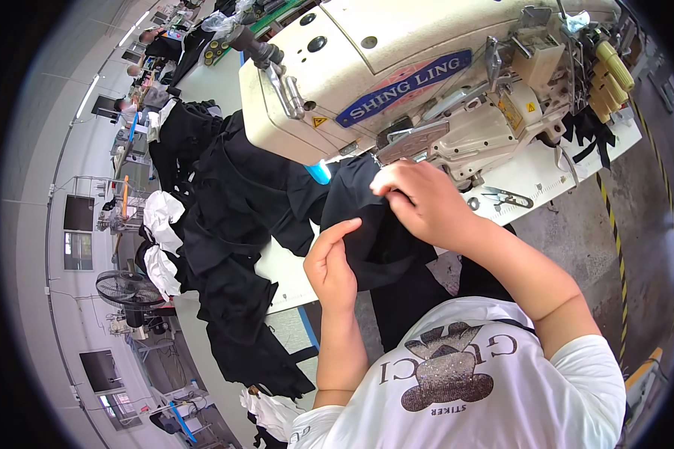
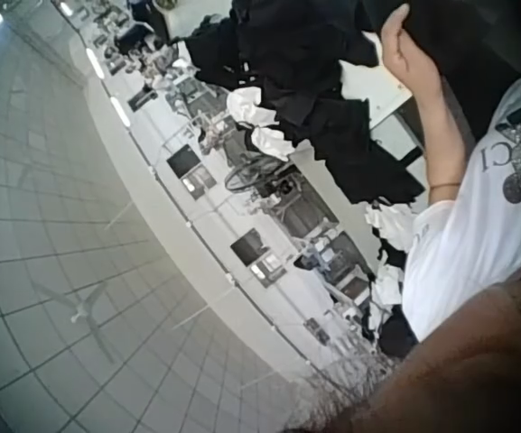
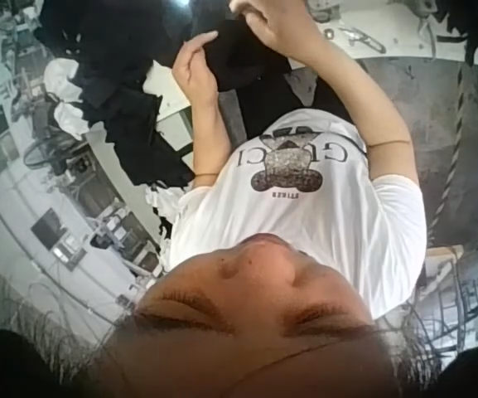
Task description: Sewing pieces of black fabric together using an industrial sewing machine.
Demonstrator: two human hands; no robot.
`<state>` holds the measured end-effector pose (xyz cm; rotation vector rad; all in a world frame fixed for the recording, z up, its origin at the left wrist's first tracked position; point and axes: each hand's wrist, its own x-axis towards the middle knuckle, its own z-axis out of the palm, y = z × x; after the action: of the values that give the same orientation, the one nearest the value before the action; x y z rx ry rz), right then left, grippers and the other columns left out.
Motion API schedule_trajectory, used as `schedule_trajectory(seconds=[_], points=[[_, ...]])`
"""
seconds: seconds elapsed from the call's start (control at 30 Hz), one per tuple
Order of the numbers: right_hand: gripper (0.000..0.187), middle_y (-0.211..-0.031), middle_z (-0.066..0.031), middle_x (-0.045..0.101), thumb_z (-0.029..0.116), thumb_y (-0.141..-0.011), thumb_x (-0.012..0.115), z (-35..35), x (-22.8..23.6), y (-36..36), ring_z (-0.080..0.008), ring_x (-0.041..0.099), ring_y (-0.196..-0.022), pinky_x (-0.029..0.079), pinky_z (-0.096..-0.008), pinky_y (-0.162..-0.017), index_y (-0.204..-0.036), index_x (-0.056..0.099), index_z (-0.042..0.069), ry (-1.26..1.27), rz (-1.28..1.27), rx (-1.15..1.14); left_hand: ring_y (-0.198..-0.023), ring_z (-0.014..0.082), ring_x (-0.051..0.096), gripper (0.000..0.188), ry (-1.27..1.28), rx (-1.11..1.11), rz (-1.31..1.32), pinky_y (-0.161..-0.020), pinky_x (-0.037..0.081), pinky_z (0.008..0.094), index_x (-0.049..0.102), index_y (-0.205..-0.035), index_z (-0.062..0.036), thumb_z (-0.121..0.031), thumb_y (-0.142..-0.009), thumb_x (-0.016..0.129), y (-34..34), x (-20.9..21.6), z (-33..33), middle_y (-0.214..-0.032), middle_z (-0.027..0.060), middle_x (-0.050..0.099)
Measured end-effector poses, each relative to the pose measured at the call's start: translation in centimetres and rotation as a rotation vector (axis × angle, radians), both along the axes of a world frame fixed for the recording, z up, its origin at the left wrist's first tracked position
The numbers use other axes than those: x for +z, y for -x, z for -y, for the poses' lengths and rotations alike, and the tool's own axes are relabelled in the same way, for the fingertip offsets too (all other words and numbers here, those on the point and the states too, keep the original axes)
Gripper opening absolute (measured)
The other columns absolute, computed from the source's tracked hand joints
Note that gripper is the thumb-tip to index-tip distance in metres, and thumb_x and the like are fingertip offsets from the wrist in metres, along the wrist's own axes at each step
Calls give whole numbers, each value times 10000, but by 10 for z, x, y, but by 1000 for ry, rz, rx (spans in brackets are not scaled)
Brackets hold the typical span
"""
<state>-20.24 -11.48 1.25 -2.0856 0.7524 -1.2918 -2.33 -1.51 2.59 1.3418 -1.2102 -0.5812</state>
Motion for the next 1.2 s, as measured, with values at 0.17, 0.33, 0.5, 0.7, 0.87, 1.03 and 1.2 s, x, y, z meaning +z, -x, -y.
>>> schedule_trajectory(seconds=[0.17,0.33,0.5,0.7,0.87,1.03,1.2], points=[[190,-1004,-113,680,-25,-811,669,-21,-32,68,-356,635,-972,503,-456,-885,-984,656,52,94,-70,-283,-913,53,578,263,-269,30,-107,-814,431,213,766,-1102,17,34,-936,563,7,12,-1,-995,-1,701],[253,-1169,-106,657,-22,-797,710,-37,-63,134,-329,603,-1113,481,-434,-973,-1044,705,31,-1,-579,-582,-864,113,611,240,-150,-108,113,-803,461,246,738,-1029,-16,6,-811,835,1,5,2,-909,19,660],[263,-1168,-92,655,-19,-796,733,-40,-78,148,-313,607,-1103,493,-433,-947,-1052,687,21,-92,-579,-578,-805,103,588,200,-194,-102,69,-754,449,237,744,-1009,-8,10,-828,827,4,2,6,-846,11,620],[144,-955,-122,675,-45,-862,667,-41,-78,141,-316,650,-948,511,-383,-883,-994,647,7,-352,-297,-454,-787,101,594,209,-208,-64,133,-735,450,230,773,-1059,-5,43,-856,778,-2,1,5,-843,14,632],[133,-880,-82,634,-15,-946,642,-44,-27,78,-163,650,-812,517,-295,-747,-1076,615,-5,-584,68,-77,-906,140,647,173,-167,-59,66,-871,490,269,774,-1036,9,24,-864,774,1,-4,12,-964,62,701],[204,-847,-90,654,138,-915,750,-31,12,30,-277,674,-758,518,-391,-655,-1060,638,50,-244,-179,87,-905,129,638,182,-247,-77,-65,-846,486,257,758,-1048,20,39,-866,760,-6,-11,8,-984,54,693],[223,-832,-104,655,221,-913,746,-26,16,12,-326,669,-722,510,-421,-628,-1023,646,54,-125,-328,26,-883,106,620,149,-215,-129,-136,-803,477,239,747,-1024,28,50,-877,743,-1,-2,8,-961,38,676]])
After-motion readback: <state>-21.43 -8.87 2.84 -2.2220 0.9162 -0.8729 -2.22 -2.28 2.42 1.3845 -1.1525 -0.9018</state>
